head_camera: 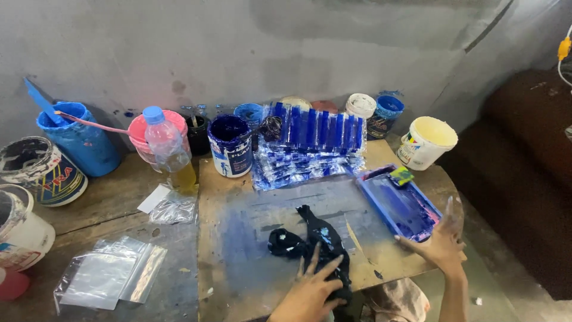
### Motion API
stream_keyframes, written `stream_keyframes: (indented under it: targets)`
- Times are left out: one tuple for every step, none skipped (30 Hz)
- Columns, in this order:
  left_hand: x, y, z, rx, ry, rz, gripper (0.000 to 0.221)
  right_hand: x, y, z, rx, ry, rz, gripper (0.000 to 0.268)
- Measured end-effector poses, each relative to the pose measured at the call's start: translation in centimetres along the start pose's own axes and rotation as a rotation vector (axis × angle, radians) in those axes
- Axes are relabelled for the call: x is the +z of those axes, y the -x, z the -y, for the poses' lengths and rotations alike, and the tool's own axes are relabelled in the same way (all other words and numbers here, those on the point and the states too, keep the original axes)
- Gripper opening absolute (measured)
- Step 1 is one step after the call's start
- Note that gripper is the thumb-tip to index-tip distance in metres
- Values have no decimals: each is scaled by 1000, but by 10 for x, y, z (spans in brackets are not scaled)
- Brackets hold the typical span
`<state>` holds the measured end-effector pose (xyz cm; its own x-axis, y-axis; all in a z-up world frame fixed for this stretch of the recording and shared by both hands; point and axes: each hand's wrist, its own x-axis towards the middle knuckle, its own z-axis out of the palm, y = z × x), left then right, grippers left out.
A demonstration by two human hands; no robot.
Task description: Preparing a printing tray with ink and organizing plastic bags for a screen printing process.
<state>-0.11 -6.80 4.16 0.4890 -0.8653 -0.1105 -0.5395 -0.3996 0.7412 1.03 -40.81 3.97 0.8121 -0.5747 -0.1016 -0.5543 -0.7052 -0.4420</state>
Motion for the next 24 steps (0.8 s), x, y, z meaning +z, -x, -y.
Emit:
stream_keyframes:
  targets:
    - [-5,-2,-2,-107,0,24,25,0,1,1,-19,-37,-67,159]
    - [-8,-2,-4,-216,0,50,34,2,4,1,-35,-74,-132,158]
    - [-3,-1,7,-219,-1,53,34,1,4,14,-33,-77,-129,158]
    - [1,-1,18,-263,-9,-68,30,-1,4,26,-9,-60,-101,154]
    - [5,0,28,-306,-17,-190,27,-3,4,39,15,-45,-73,152]
    - [7,1,40,-306,-17,-189,27,9,-14,35,17,-46,-73,152]
    - [9,3,53,-411,-45,-260,29,21,-32,31,-52,-60,-143,152]
    - [11,5,65,-516,-73,-336,31,32,-50,28,-124,-73,-214,153]
    - [4,14,63,-518,-72,-337,31,37,-50,35,-125,-73,-213,153]
    - [-4,23,62,-584,-92,-365,37,43,-52,44,-130,-39,-198,153]
    - [-12,32,61,-651,-113,-394,44,49,-53,54,-135,-6,-183,153]
    - [-26,42,46,-654,-112,-400,44,58,-40,76,-142,-6,-182,153]
    - [-39,53,31,-683,66,-305,49,68,-26,99,-283,77,-21,136]
    - [-51,63,16,-706,245,-207,57,78,-11,120,-420,163,142,124]
    - [-43,69,29,-709,248,-212,57,78,18,141,-426,165,143,124]
    - [-35,76,41,-585,187,-433,51,78,48,163,-677,1,417,114]
    - [-26,84,54,-456,122,-649,47,79,78,184,-926,-174,687,104]
    - [-21,95,63,-465,121,-656,47,96,90,196,-934,-175,694,104]
    - [-17,107,73,-456,-10,-836,41,112,103,209,-1097,-87,668,99]
    - [-13,122,83,-445,-145,-1011,37,130,118,224,-1258,1,640,99]
    - [-6,134,96,-458,-149,-1014,37,145,117,233,-1267,-3,650,99]
    - [1,144,109,-526,-146,-1041,46,160,115,241,-1316,9,584,78]
    - [9,155,122,-594,-143,-1068,56,175,114,249,-1363,21,517,64]
    - [13,159,126,-607,-140,-1073,56,192,97,263,-1370,22,529,64]
